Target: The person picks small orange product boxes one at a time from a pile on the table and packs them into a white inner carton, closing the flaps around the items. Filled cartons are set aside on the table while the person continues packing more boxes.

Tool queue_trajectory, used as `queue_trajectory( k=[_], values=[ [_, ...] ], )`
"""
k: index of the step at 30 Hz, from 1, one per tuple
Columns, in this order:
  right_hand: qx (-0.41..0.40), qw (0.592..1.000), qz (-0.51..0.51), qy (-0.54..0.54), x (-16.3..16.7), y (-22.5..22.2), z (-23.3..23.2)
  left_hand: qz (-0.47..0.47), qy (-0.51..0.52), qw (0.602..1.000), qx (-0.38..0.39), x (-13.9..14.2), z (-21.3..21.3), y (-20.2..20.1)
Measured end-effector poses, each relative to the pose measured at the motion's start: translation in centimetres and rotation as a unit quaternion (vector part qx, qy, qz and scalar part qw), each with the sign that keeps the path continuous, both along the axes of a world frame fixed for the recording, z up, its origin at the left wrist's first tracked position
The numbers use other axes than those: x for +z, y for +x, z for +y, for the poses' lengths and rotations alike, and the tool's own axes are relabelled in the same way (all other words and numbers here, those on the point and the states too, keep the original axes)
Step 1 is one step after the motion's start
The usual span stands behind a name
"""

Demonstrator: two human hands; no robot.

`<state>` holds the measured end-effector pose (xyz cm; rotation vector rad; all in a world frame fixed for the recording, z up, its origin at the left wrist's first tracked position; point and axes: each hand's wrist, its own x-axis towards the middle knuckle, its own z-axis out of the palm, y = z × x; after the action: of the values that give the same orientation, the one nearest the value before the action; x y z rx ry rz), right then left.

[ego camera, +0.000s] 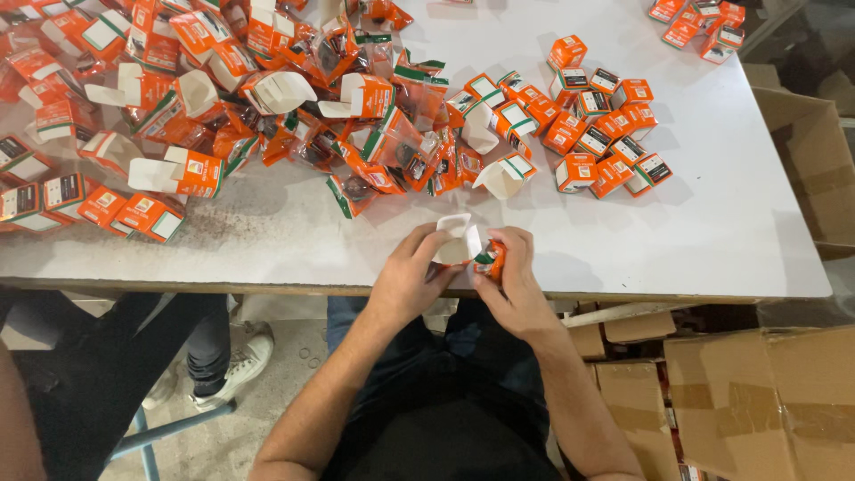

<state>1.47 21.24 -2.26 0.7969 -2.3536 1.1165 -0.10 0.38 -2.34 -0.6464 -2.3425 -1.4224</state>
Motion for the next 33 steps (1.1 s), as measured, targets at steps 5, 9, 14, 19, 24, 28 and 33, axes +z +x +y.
queue_trajectory(
  k=[5,9,14,19,24,28,33],
  values=[
    [-0.068,0.975,-0.061,-0.203,-2.3,0.9,-0.1,0.007,0.028,1.0,-0.009,0.5,-0.3,0.5],
    [0.003,0.949,-0.022,-0.315,-2.1,0.8,-1.4,0.01,0.043,0.998,-0.034,0.9,-0.6,0.8],
    [-0.07,0.985,0.11,0.11,2.4,-0.3,-2.5,0.003,0.037,0.999,-0.036,0.4,-0.8,1.0],
    [-0.053,0.973,0.064,0.216,6.0,0.2,-4.1,0.106,-0.006,0.994,-0.002,0.0,-1.0,1.6],
    [0.033,0.985,0.051,0.16,7.2,0.7,-3.2,0.072,0.006,0.997,0.004,0.1,-1.1,1.5],
    [0.024,0.99,0.076,0.12,5.7,0.0,-2.6,0.038,0.034,0.999,-0.013,0.1,-1.1,1.3],
    [-0.005,0.992,0.056,0.117,3.7,-2.8,-3.0,0.09,-0.01,0.996,0.011,0.5,-0.7,1.5]
  ],
)
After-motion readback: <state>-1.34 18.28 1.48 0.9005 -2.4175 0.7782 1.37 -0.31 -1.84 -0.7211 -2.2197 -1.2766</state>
